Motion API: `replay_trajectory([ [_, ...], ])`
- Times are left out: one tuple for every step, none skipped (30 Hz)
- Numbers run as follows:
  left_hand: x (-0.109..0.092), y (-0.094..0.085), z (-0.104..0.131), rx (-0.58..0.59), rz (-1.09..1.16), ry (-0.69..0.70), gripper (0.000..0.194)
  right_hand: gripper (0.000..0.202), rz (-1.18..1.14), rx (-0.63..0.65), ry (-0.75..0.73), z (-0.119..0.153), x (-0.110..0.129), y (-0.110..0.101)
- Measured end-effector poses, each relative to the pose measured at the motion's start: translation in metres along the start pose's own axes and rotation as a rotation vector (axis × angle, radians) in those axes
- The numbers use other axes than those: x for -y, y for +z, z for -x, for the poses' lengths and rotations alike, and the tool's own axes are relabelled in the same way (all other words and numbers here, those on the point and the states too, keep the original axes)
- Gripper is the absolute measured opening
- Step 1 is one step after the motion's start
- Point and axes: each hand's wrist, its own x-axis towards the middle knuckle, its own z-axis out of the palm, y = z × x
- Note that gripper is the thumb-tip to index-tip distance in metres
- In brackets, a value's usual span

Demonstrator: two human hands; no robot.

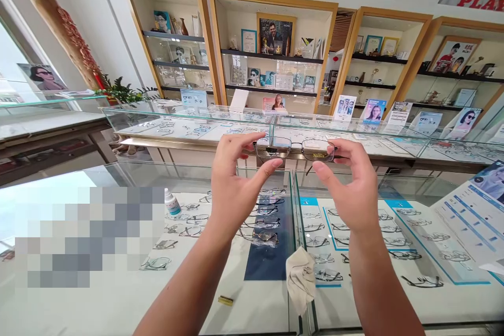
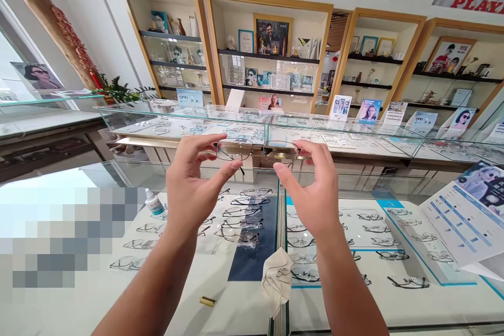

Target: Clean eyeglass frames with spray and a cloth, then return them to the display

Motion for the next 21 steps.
replay_trajectory([
  [0.0007, 0.0002, 0.0000, -0.003, -0.004, -0.005, 0.046, 0.037, 0.018, -0.008, -0.011, -0.0001, 0.0003, 0.0004],
  [0.0011, 0.0004, 0.0000, -0.004, -0.008, -0.012, 0.046, 0.038, 0.037, -0.018, -0.023, -0.0003, 0.0008, 0.0007],
  [0.0013, 0.0006, 0.0001, -0.005, -0.009, -0.019, 0.046, 0.038, 0.055, -0.029, -0.034, -0.0004, 0.0012, 0.0010],
  [0.0011, 0.0008, 0.0001, -0.006, -0.009, -0.025, 0.045, 0.037, 0.070, -0.038, -0.045, -0.0005, 0.0017, 0.0012],
  [0.0008, 0.0011, 0.0001, -0.007, -0.007, -0.030, 0.045, 0.037, 0.083, -0.045, -0.054, -0.0005, 0.0020, 0.0014],
  [0.0003, 0.0014, 0.0001, -0.008, -0.006, -0.034, 0.045, 0.037, 0.092, -0.048, -0.061, -0.0005, 0.0022, 0.0016],
  [-0.0002, 0.0016, 0.0001, -0.011, -0.004, -0.035, 0.045, 0.037, 0.097, -0.049, -0.066, -0.0005, 0.0023, 0.0017],
  [-0.0006, 0.0019, 0.0000, -0.014, -0.001, -0.035, 0.045, 0.036, 0.099, -0.049, -0.069, -0.0004, 0.0023, 0.0019],
  [-0.0008, 0.0021, -0.0002, -0.015, 0.002, -0.035, 0.045, 0.036, 0.100, -0.049, -0.070, -0.0003, 0.0022, 0.0020],
  [-0.0009, 0.0022, -0.0003, -0.016, 0.004, -0.036, 0.046, 0.036, 0.101, -0.050, -0.070, -0.0001, 0.0020, 0.0020],
  [-0.0008, 0.0023, -0.0005, -0.015, 0.006, -0.039, 0.046, 0.036, 0.101, -0.052, -0.070, 0.0000, 0.0019, 0.0020],
  [-0.0007, 0.0023, -0.0005, -0.015, 0.006, -0.042, 0.047, 0.036, 0.101, -0.054, -0.071, 0.0001, 0.0017, 0.0020],
  [-0.0005, 0.0023, -0.0006, -0.015, 0.007, -0.048, 0.049, 0.036, 0.102, -0.057, -0.072, 0.0002, 0.0017, 0.0020],
  [-0.0004, 0.0023, -0.0005, -0.017, 0.008, -0.056, 0.051, 0.036, 0.103, -0.059, -0.074, 0.0002, 0.0016, 0.0019],
  [-0.0004, 0.0024, -0.0003, -0.020, 0.011, -0.066, 0.053, 0.037, 0.104, -0.061, -0.076, 0.0002, 0.0017, 0.0018],
  [-0.0005, 0.0026, 0.0000, -0.024, 0.015, -0.076, 0.055, 0.037, 0.105, -0.062, -0.077, 0.0002, 0.0018, 0.0018],
  [-0.0008, 0.0030, 0.0004, -0.029, 0.020, -0.086, 0.056, 0.037, 0.105, -0.062, -0.076, 0.0001, 0.0019, 0.0017],
  [-0.0011, 0.0035, 0.0008, -0.035, 0.025, -0.099, 0.056, 0.037, 0.103, -0.061, -0.073, 0.0000, 0.0021, 0.0017],
  [-0.0016, 0.0041, 0.0012, -0.044, 0.030, -0.112, 0.056, 0.037, 0.101, -0.060, -0.069, -0.0001, 0.0023, 0.0017],
  [-0.0021, 0.0049, 0.0017, -0.054, 0.034, -0.123, 0.055, 0.037, 0.098, -0.058, -0.065, -0.0002, 0.0025, 0.0018],
  [-0.0026, 0.0056, 0.0021, -0.067, 0.038, -0.133, 0.055, 0.037, 0.096, -0.056, -0.060, -0.0003, 0.0028, 0.0019],
])
